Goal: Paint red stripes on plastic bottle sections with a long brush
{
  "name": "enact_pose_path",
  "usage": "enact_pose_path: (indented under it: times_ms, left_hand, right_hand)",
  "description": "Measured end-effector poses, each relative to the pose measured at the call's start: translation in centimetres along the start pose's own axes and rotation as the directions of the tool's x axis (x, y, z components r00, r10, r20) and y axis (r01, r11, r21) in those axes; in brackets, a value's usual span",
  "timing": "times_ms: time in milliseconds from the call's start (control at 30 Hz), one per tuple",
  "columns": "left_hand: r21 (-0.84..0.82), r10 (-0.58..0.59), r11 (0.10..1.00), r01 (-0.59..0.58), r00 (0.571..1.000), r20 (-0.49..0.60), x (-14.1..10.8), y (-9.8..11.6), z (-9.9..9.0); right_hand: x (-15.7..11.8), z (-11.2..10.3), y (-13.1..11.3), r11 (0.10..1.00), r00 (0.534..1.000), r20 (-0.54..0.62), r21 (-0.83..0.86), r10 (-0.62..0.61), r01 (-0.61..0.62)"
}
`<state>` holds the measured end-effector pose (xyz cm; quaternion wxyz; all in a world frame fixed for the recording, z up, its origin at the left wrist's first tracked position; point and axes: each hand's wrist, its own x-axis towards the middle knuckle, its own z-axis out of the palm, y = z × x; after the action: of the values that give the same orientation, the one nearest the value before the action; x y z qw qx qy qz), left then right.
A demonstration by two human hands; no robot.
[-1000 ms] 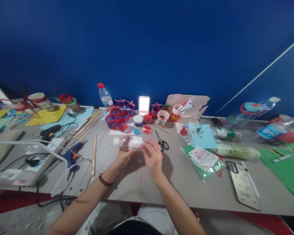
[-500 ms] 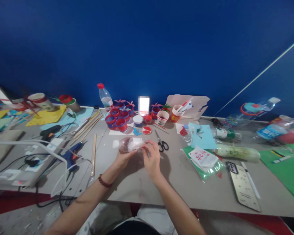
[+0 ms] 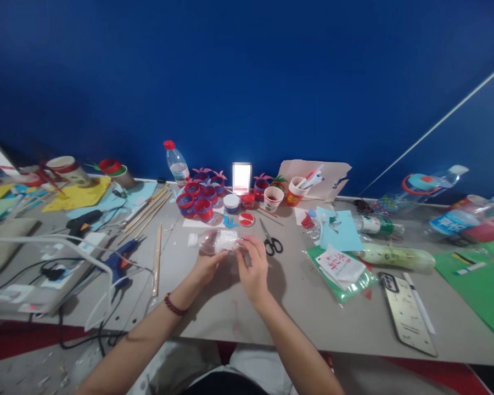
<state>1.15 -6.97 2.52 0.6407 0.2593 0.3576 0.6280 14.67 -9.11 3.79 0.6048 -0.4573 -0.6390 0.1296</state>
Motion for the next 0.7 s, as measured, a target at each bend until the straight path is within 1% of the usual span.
enact_pose_path:
  times_ms: [133, 200, 333, 433, 600, 700]
  left_hand:
    - [0.013, 0.044, 0.999, -0.044, 0.999, -0.01, -0.12, 0.02, 0.1]
    - [0.034, 0.071, 0.997, -0.071, 0.998, 0.003, -0.13, -0.06, -0.07]
    - [0.101, 0.102, 0.989, -0.107, 0.993, 0.051, -0.23, -0.06, -0.4]
    - [0.131, 0.116, 0.984, -0.122, 0.992, 0.057, -0.41, 0.19, -0.28]
    - [0.129, 0.086, 0.988, -0.087, 0.996, 0.013, -0.43, 0.41, 0.1]
    - [0.11, 0.069, 0.992, -0.066, 0.997, -0.017, -0.19, 0.07, -0.09]
  right_hand:
    - [0.12, -0.05, 0.08, 0.997, 0.997, -0.019, -0.034, -0.073, 0.072]
    - [0.07, -0.02, 0.08, 0.996, 0.996, -0.027, -0.036, -0.082, 0.081]
    - [-0.09, 0.04, 0.06, 0.999, 0.999, -0.016, -0.016, -0.031, 0.031]
    - [-0.22, 0.09, 0.21, 1.0, 1.0, -0.002, -0.016, 0.004, -0.005]
    - [-0.5, 0.2, 0.51, 0.999, 0.999, 0.016, -0.016, 0.04, -0.04]
    - [-0.6, 0.18, 0.47, 1.0, 1.0, 0.018, -0.02, 0.016, -0.016]
